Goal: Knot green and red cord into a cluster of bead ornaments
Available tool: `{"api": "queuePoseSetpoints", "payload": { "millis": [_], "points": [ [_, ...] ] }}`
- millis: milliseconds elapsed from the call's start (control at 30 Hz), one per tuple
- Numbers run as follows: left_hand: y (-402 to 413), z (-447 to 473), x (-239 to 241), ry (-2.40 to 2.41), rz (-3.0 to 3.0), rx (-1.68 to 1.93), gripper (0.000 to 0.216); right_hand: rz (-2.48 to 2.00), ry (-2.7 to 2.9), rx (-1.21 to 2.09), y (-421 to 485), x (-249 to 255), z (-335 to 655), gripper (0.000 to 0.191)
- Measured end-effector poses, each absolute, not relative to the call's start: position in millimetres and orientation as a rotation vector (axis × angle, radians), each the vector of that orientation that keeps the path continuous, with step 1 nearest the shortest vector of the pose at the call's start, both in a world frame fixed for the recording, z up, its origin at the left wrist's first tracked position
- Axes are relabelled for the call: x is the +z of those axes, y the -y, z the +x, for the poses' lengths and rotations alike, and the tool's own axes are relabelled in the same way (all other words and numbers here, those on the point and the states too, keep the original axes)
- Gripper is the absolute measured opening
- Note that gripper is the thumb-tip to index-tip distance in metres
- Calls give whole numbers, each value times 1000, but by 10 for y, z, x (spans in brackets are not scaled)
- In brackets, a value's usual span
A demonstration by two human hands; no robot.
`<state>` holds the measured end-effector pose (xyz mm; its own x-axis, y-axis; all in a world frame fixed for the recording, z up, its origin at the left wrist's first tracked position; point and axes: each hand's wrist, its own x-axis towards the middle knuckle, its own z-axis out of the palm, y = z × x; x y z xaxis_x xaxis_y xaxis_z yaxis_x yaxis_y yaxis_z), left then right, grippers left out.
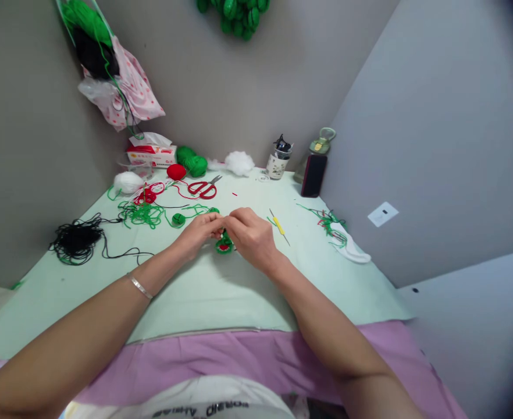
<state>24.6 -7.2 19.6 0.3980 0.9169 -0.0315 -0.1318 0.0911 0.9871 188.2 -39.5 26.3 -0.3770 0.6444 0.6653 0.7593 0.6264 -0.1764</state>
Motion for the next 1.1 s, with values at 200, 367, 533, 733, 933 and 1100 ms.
{"api": "queuePoseSetpoints", "payload": {
  "millis": [200, 367, 533, 733, 933, 1100],
  "points": [
    [71, 232, 203, -807, 1161, 902, 21, -1098, 1993, -15, 338, 273, 1903, 18],
    [73, 243, 183, -822, 1188, 877, 23, -1092, 2091, -77, 347, 260, 1898, 16],
    [1, 231, 125, -843, 1264, 888, 24, -969, 2079, -330, 387, 201, 1856, 25],
    [-33, 209, 123, -873, 1288, 898, 23, -850, 2075, -332, 392, 187, 1846, 18],
    [8, 233, 112, -850, 1217, 846, 29, -1010, 1779, 268, 308, 214, 1875, 14],
    [2, 253, 67, -823, 1275, 897, 22, -1048, 1787, 398, 310, 165, 1876, 16]
  ]
}}
